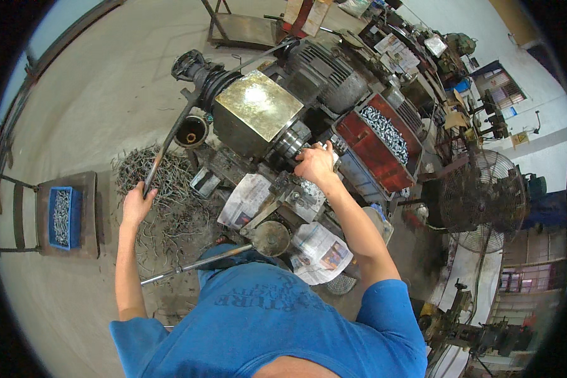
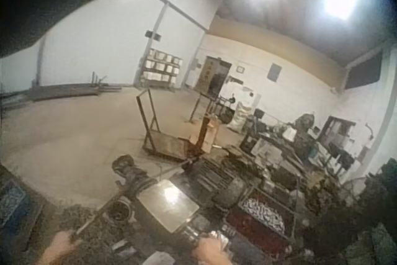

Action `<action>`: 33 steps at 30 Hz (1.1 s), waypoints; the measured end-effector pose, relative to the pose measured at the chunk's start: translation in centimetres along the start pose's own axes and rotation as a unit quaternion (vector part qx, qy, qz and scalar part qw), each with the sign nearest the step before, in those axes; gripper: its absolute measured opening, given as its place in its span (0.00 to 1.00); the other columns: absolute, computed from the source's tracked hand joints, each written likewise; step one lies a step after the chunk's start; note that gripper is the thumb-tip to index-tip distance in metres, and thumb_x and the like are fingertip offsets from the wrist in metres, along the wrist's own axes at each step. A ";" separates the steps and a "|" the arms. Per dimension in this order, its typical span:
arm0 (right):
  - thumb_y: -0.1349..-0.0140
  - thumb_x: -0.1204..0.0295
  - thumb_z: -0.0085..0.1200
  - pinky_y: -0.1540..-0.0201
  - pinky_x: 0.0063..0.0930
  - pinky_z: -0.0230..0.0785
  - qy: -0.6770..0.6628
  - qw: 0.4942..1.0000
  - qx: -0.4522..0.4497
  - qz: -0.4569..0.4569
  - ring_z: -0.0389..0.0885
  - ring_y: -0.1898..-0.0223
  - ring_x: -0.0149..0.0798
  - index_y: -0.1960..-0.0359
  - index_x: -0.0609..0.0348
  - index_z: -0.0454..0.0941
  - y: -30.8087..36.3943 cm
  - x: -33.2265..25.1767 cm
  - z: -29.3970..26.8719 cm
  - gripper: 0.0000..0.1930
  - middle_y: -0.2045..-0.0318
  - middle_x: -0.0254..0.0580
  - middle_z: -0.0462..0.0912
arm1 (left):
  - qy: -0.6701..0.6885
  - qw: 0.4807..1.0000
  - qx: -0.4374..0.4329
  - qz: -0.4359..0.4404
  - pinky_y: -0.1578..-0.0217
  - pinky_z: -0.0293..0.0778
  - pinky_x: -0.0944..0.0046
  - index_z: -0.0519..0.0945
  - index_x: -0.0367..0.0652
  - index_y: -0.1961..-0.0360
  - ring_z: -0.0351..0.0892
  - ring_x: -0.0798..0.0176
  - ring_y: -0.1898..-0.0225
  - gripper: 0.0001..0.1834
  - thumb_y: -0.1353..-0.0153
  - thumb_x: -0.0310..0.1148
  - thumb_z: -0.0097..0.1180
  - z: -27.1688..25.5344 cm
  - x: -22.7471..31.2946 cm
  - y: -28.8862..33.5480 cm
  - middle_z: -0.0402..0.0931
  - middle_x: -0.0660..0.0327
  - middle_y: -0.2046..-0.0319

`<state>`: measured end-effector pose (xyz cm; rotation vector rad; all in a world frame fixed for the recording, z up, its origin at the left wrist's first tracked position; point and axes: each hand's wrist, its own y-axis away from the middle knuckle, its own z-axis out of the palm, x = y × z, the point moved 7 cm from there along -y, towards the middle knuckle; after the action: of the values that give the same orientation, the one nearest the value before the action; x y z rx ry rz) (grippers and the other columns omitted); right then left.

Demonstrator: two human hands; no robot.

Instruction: The person operates a manual lathe machine to process metal components, using various levers to engage the feed and feed rate, while handling metal bolts and metal chips by hand.

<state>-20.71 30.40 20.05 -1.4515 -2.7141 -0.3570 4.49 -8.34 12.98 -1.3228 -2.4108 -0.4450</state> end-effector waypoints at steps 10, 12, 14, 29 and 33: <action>0.65 0.63 0.53 0.36 0.57 0.35 -0.010 0.999 -0.033 0.008 0.69 0.48 0.39 0.67 0.41 0.83 0.4 0.6 0.4 0.18 0.63 0.30 0.80 | 0.050 0.999 0.015 0.004 0.73 0.67 0.52 0.71 0.37 0.73 0.73 0.43 0.75 0.19 0.48 0.46 0.56 1.2 -0.1 -1.0 0.73 0.49 0.81; 0.60 0.63 0.52 0.35 0.55 0.32 -0.050 0.998 -0.022 -0.009 0.67 0.45 0.43 0.67 0.46 0.83 1.2 0.0 -0.3 0.16 0.61 0.35 0.80 | 0.056 0.998 0.022 0.004 0.72 0.68 0.52 0.70 0.38 0.73 0.74 0.43 0.73 0.20 0.48 0.46 0.56 1.3 -0.3 -1.0 0.73 0.49 0.80; 0.60 0.63 0.51 0.35 0.56 0.30 -0.026 0.999 -0.023 -0.013 0.65 0.43 0.43 0.66 0.45 0.83 1.3 -0.1 -0.4 0.16 0.59 0.35 0.79 | 0.048 0.999 0.016 0.001 0.71 0.68 0.51 0.70 0.38 0.74 0.74 0.43 0.72 0.20 0.48 0.46 0.56 1.7 -1.1 -1.3 0.73 0.48 0.79; 0.65 0.63 0.54 0.34 0.55 0.27 0.002 0.999 0.049 -0.012 0.61 0.40 0.47 0.64 0.45 0.82 2.2 0.3 0.3 0.20 0.53 0.34 0.76 | 0.013 1.000 0.026 -0.008 0.70 0.69 0.51 0.72 0.38 0.71 0.74 0.42 0.71 0.19 0.49 0.46 0.57 1.4 -0.4 -0.8 0.74 0.46 0.77; 0.64 0.63 0.53 0.34 0.54 0.27 0.027 0.999 0.034 -0.015 0.62 0.41 0.47 0.66 0.50 0.82 1.7 -0.7 -0.2 0.19 0.55 0.37 0.77 | 0.005 1.000 0.027 -0.009 0.70 0.69 0.51 0.73 0.38 0.68 0.75 0.43 0.71 0.19 0.49 0.45 0.58 1.8 -1.0 -0.9 0.75 0.48 0.77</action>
<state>-18.89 30.68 20.46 -1.3657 -2.6807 -0.2984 3.94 -8.80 10.87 -1.2746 -2.4109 -0.3881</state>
